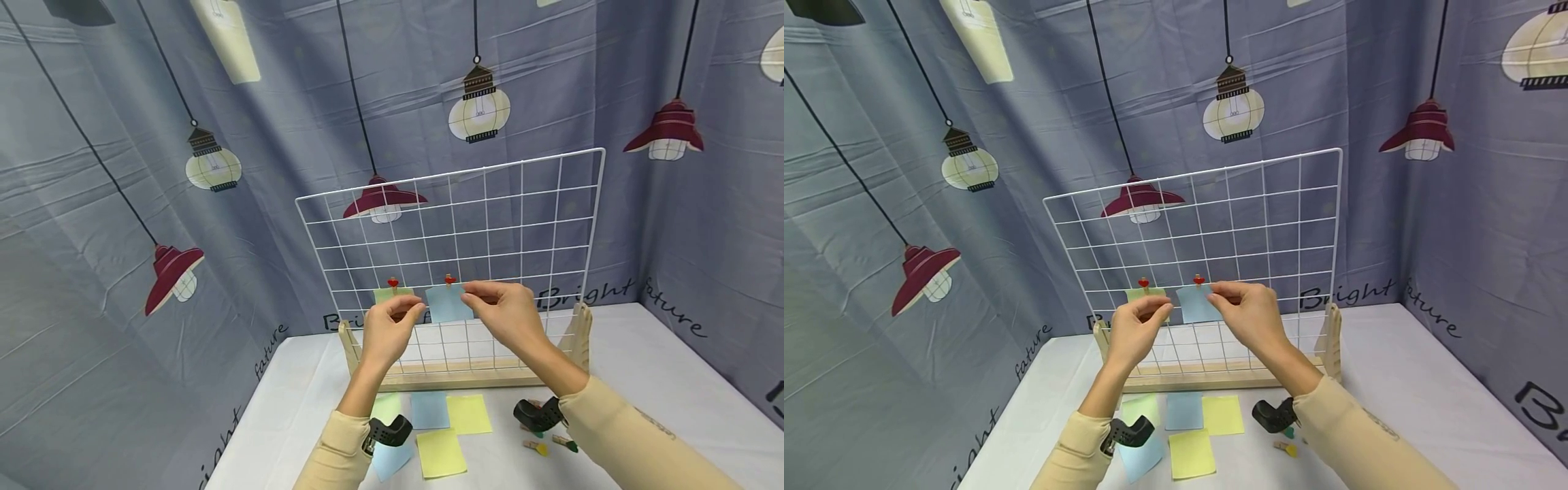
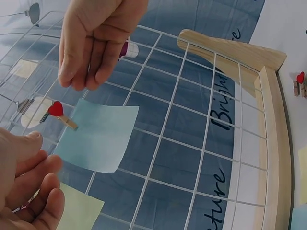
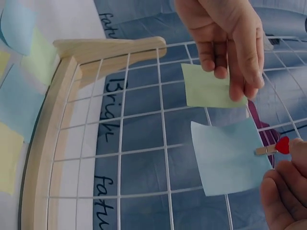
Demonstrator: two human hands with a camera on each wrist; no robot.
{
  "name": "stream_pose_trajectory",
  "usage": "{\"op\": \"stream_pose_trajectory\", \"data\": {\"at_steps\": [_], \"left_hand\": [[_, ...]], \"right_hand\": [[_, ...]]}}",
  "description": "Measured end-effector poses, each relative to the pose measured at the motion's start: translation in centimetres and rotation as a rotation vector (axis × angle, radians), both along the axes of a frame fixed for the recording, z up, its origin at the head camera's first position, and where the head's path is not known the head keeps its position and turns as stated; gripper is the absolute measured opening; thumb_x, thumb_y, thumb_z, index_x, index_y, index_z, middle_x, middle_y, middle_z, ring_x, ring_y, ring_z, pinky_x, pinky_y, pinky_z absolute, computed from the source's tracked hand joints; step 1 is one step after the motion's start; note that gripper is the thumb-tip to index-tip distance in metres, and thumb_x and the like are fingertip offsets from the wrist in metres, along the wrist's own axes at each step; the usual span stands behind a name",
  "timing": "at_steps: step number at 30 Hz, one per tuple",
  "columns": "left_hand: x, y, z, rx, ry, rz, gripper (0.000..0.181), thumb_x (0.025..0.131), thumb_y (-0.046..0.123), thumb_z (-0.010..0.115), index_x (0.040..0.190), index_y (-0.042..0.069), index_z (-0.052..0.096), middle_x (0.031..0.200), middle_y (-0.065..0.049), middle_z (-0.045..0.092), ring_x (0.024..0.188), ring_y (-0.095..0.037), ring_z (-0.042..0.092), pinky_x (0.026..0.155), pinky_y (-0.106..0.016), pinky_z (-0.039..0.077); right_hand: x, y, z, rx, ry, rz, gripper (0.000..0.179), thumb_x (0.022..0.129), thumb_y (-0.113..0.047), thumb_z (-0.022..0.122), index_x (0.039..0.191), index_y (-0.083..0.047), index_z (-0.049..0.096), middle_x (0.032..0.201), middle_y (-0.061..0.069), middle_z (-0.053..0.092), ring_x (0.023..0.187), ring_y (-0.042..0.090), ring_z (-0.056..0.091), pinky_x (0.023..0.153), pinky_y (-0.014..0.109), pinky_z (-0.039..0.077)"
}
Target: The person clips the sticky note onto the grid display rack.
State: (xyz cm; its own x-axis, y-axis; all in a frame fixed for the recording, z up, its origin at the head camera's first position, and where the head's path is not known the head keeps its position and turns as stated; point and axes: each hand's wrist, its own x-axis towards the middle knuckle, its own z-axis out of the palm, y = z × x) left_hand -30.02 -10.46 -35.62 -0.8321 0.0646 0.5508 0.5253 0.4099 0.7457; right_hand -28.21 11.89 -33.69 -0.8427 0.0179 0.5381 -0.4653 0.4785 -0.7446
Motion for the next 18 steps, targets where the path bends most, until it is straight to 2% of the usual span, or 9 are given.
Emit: {"op": "stream_pose_trajectory", "data": {"at_steps": [6, 13, 18], "left_hand": [[0.4, -0.4, -0.1, -0.025, -0.014, 0.003, 0.019, 0.095, 0.030, 0.075, 0.107, 0.016, 0.080, 0.097, 0.003, 0.079, 0.085, -0.009, 0.071, 0.075, -0.026, 0.056], [1.1, -1.1, -0.2, -0.030, -0.005, -0.010, 0.010, 0.093, 0.028, 0.077, 0.102, 0.023, 0.080, 0.093, 0.004, 0.078, 0.084, -0.011, 0.070, 0.078, -0.025, 0.055], [1.5, -1.7, -0.5, -0.029, -0.001, -0.014, 0.010, 0.093, 0.027, 0.077, 0.102, 0.022, 0.079, 0.094, 0.004, 0.077, 0.085, -0.011, 0.069, 0.080, -0.025, 0.054]], "right_hand": [[0.6, 1.0, -0.5, 0.020, -0.019, -0.025, 0.023, 0.095, -0.023, 0.076, 0.114, -0.010, 0.079, 0.105, 0.009, 0.080, 0.091, 0.022, 0.076, 0.069, 0.020, 0.056], [1.7, 2.0, -1.3, 0.059, -0.052, -0.043, 0.022, 0.095, -0.025, 0.076, 0.111, -0.011, 0.079, 0.102, 0.007, 0.080, 0.091, 0.022, 0.075, 0.070, 0.022, 0.055], [2.3, 2.8, -1.8, 0.072, -0.058, -0.047, 0.022, 0.094, -0.029, 0.077, 0.108, -0.012, 0.080, 0.104, 0.008, 0.080, 0.091, 0.024, 0.075, 0.068, 0.022, 0.056]]}}
